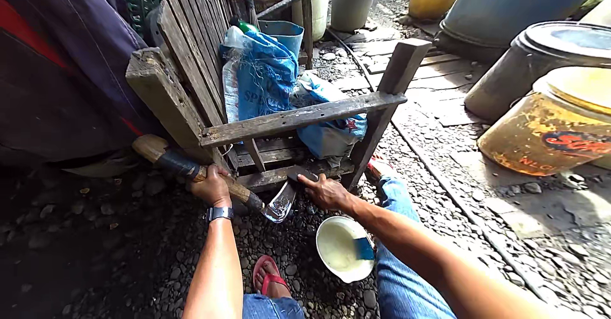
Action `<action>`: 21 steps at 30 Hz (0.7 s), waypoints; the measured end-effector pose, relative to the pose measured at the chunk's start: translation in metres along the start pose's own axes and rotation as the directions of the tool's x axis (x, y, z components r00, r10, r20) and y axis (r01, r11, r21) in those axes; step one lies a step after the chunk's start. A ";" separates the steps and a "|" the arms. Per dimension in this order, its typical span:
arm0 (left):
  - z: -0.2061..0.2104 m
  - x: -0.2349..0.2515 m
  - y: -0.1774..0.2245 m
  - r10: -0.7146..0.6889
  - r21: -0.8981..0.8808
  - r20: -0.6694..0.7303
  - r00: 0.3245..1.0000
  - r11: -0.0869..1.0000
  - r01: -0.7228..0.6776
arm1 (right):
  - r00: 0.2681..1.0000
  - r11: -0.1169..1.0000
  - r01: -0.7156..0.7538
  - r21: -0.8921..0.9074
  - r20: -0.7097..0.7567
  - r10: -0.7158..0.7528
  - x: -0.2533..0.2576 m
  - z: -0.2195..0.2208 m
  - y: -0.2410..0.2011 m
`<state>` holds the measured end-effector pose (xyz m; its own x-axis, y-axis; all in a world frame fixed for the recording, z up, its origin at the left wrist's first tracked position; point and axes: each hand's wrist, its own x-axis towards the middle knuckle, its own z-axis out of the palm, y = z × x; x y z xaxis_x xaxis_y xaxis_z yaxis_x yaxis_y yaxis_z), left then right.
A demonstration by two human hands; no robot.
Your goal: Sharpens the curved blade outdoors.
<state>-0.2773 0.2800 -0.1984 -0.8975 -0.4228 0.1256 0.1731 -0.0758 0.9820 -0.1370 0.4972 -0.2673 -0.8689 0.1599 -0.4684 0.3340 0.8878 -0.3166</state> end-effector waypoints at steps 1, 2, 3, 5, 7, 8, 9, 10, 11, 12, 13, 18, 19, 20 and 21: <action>-0.001 0.000 0.000 -0.001 -0.001 0.000 1.000 1.000 0.001 | 0.999 0.999 -0.037 0.011 0.010 0.037 0.006 -0.006 -0.004; -0.001 -0.001 0.000 -0.001 0.004 0.000 1.000 1.000 0.001 | 0.996 0.996 -0.085 0.025 0.021 0.084 0.014 -0.016 -0.010; -0.002 -0.001 0.003 -0.001 0.011 0.001 1.000 1.000 0.001 | 0.992 0.992 -0.124 0.037 0.028 0.123 0.021 -0.026 -0.015; -0.006 0.001 0.010 0.005 0.015 0.014 1.000 1.000 -0.005 | 0.988 0.987 -0.152 0.052 0.013 0.151 0.028 -0.039 -0.020; -0.016 0.002 0.022 -0.011 0.005 0.035 0.999 1.000 0.011 | 0.990 0.989 -0.128 0.080 -0.056 0.132 0.029 -0.041 -0.021; -0.022 0.001 0.028 -0.015 0.005 0.049 0.999 1.000 0.014 | 0.988 0.988 -0.119 0.094 -0.087 0.127 0.031 -0.038 -0.022; -0.027 -0.002 0.034 -0.015 0.017 0.070 0.997 1.000 0.014 | 0.987 0.988 -0.112 0.108 -0.104 0.123 0.034 -0.035 -0.023; -0.031 -0.006 0.039 -0.017 0.041 0.088 0.996 0.999 0.013 | 0.986 0.988 -0.106 0.114 -0.113 0.119 0.037 -0.032 -0.025; -0.035 -0.011 0.044 -0.016 0.069 0.102 0.995 0.998 0.009 | 0.987 0.988 -0.101 0.119 -0.115 0.115 0.040 -0.028 -0.027; -0.039 -0.017 0.048 -0.015 0.100 0.117 0.993 0.995 0.004 | 0.987 0.987 -0.099 0.123 -0.117 0.114 0.043 -0.024 -0.029; -0.042 -0.022 0.051 -0.010 0.126 0.133 0.991 0.992 -0.007 | 0.986 0.989 -0.099 0.113 -0.120 0.112 0.045 -0.022 -0.030; -0.057 -0.051 0.064 -0.024 0.144 0.162 0.987 0.990 0.001 | 0.965 0.992 0.039 0.119 -0.262 -0.006 0.018 -0.004 -0.016; -0.057 -0.057 0.066 -0.058 0.135 0.155 0.986 0.990 0.037 | 0.951 0.979 0.066 0.195 -0.310 -0.002 0.005 0.011 -0.011; -0.056 -0.063 0.066 -0.100 0.129 0.145 0.984 0.988 0.082 | 0.957 0.952 0.052 0.301 -0.289 0.039 -0.010 0.028 -0.005; -0.055 -0.069 0.066 -0.143 0.124 0.134 0.981 0.984 0.127 | 0.970 0.900 0.004 0.435 -0.219 0.102 -0.025 0.049 0.002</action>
<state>-0.1818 0.2541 -0.1500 -0.9591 -0.2831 0.0015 0.0064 -0.0164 0.9998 -0.0971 0.4738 -0.2966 -0.8891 0.3400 -0.3063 0.4565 0.6123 -0.6455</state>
